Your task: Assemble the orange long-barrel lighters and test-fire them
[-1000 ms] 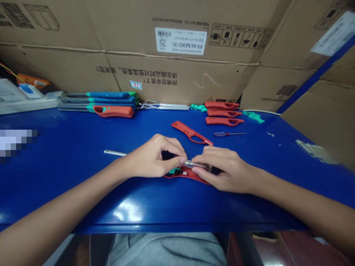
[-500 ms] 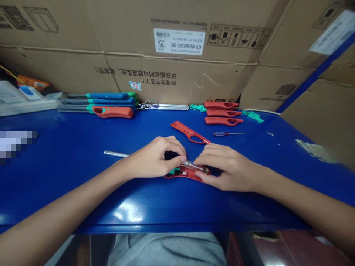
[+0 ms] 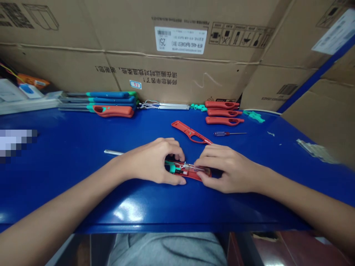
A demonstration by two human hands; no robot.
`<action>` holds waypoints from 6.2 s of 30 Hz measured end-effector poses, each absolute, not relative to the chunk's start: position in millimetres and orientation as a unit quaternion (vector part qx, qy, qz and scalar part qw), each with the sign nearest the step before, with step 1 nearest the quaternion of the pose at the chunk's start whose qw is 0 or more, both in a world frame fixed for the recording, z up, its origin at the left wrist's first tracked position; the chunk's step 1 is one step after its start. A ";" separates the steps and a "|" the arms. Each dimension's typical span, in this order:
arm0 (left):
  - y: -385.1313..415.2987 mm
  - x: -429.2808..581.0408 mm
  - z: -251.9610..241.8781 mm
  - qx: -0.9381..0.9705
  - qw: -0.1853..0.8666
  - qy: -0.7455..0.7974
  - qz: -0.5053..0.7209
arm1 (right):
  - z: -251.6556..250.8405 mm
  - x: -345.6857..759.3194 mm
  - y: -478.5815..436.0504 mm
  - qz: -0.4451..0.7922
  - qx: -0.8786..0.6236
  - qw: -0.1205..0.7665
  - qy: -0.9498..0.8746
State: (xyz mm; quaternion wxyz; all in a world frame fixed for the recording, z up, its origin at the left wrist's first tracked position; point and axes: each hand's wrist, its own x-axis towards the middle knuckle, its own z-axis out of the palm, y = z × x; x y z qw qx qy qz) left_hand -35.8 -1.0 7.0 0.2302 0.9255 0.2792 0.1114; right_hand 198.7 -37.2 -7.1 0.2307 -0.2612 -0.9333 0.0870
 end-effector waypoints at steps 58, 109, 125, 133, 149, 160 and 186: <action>-13.8 -23.9 4.8 0.942 0.075 0.292 0.148 | -3.3 190.2 -46.7 0.075 -0.335 0.262 -0.902; -16.4 -25.5 13.3 0.935 0.190 0.246 0.172 | -5.1 193.7 -46.1 0.181 -0.262 0.293 -0.902; -8.0 -27.2 10.7 0.937 0.222 0.239 0.124 | -7.9 206.1 -33.8 0.193 -0.291 0.277 -0.895; -10.5 -28.0 10.7 0.936 0.210 0.246 0.139 | -4.0 203.3 -37.4 0.193 -0.272 0.315 -0.889; -13.3 -27.1 10.9 0.947 0.168 0.227 0.151 | -3.2 202.3 -39.4 0.168 -0.268 0.300 -0.900; -13.4 -26.5 12.2 0.949 0.165 0.217 0.159 | -1.0 199.8 -40.7 0.269 -0.340 0.293 -0.852; -15.1 -27.8 15.6 0.962 0.071 0.194 0.176 | -3.7 204.7 -35.9 0.147 -0.250 0.295 -0.910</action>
